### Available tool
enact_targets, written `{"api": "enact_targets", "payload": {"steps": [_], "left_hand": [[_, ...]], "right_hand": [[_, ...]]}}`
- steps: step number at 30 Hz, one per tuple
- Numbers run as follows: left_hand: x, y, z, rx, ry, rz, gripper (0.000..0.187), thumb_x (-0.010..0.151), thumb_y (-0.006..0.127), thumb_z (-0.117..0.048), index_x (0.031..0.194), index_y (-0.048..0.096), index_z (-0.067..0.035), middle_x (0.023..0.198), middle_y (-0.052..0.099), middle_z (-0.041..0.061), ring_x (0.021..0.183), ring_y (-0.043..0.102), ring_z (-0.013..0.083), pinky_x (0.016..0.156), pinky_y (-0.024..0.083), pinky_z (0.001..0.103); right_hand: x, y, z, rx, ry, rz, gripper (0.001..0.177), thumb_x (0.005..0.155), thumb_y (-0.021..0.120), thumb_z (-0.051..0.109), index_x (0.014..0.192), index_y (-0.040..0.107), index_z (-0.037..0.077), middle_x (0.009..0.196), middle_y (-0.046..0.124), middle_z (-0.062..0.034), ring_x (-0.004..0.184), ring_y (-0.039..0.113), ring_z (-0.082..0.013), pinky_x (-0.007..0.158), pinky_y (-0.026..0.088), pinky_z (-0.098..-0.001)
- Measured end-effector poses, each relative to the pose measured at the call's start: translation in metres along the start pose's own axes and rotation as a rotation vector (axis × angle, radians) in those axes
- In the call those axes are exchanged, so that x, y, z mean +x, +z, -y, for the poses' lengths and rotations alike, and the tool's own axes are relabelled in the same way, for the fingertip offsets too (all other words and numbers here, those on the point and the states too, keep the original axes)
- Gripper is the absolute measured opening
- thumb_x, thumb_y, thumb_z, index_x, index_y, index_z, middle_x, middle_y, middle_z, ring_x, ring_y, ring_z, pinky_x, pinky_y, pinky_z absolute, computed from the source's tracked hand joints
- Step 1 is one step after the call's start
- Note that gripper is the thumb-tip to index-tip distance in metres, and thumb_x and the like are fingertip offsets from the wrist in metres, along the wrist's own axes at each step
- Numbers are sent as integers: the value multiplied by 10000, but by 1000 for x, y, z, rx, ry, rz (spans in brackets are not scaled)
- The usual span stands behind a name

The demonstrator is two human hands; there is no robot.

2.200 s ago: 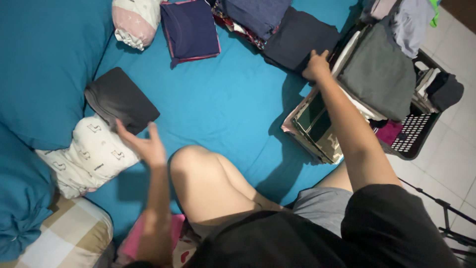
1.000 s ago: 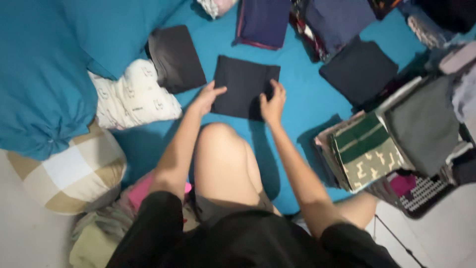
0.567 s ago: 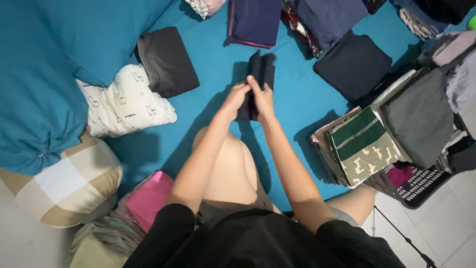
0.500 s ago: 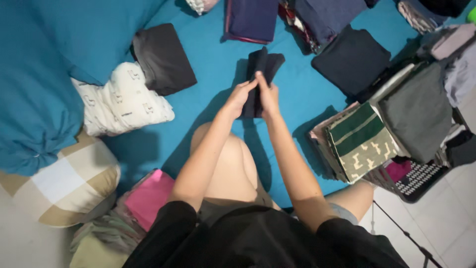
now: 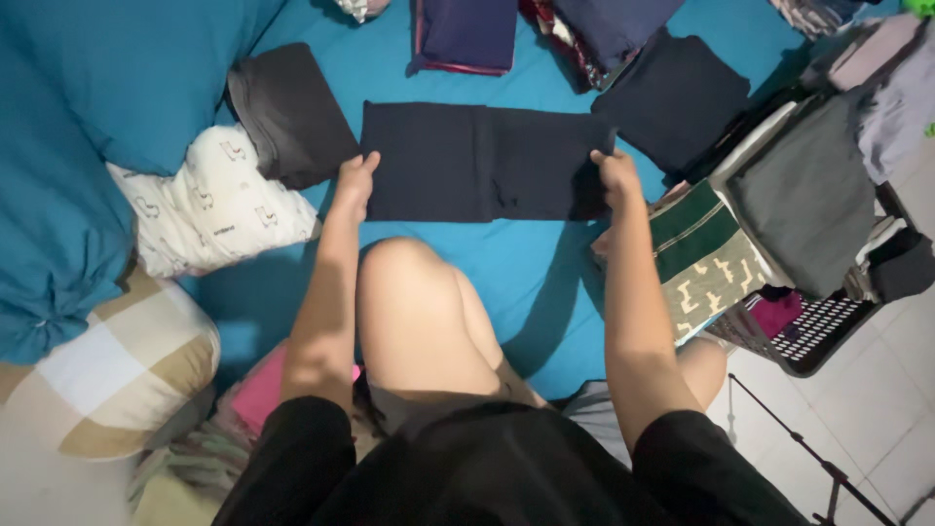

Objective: The person sits on a bed and folds various garments, including shirts and pants, into neat stacks. The person then places the folded clothes into a drawer and a laundry basket.

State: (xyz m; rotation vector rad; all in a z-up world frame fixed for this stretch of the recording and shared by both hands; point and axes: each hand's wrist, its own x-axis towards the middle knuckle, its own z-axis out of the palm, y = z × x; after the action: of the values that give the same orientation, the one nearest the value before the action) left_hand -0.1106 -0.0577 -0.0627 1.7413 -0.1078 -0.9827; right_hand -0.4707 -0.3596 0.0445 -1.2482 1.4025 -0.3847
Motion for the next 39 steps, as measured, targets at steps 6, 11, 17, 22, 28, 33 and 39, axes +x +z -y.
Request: {"api": "enact_targets", "payload": {"steps": [6,11,17,22,28,33,39], "left_hand": [[-4,0,14,-2,43,-35,555,978,667,-333,1371,573,47,1330,668,148,1222,602,205,1037,441,355],[-13,16,14,99,194,-209,446,980,709,-263,1230,632,99,1034,748,141,885,635,168,831,517,336],[-21,14,29,-6,273,-249,300,983,694,-268,1065,731,19,861,709,123,756,521,129,744,496,369],[-25,-1,21,399,310,-421,423,979,706,-357,850,648,41,756,606,232,657,485,369,696,454,463],[-28,-3,5,367,228,-314,610,1064,559,-558,942,750,8,838,693,212,816,641,393,797,481,478],[-36,30,-16,522,227,-286,698,861,679,-636,1253,686,-58,979,754,201,997,722,362,909,534,448],[-40,91,-29,600,197,-192,688,772,775,-616,1189,718,-71,1127,737,182,1075,683,359,916,526,448]], "right_hand": [[-9,28,2,-201,-227,-304,352,925,701,96,1263,712,-2,1143,753,-136,1047,684,-299,935,522,-419],[-73,93,8,-585,-1079,-792,491,823,672,2,1311,622,27,1311,658,-191,1249,600,-453,1119,420,-507],[-104,191,6,-688,-434,-254,576,833,816,449,1207,660,41,1143,691,-182,1095,637,-388,900,513,-487],[-105,226,16,-869,-564,-268,499,783,816,444,1100,720,71,1078,724,-147,1067,652,-359,860,526,-493],[-112,181,32,-500,-600,-176,490,942,767,391,1190,671,-21,958,693,-314,954,662,-492,779,540,-545],[-74,72,29,-582,-631,-495,477,926,790,398,1197,664,26,1023,714,-295,955,687,-481,797,562,-517],[-28,50,-23,-671,-272,-590,407,918,716,413,1203,676,125,987,733,-239,937,678,-472,776,537,-544]]}}
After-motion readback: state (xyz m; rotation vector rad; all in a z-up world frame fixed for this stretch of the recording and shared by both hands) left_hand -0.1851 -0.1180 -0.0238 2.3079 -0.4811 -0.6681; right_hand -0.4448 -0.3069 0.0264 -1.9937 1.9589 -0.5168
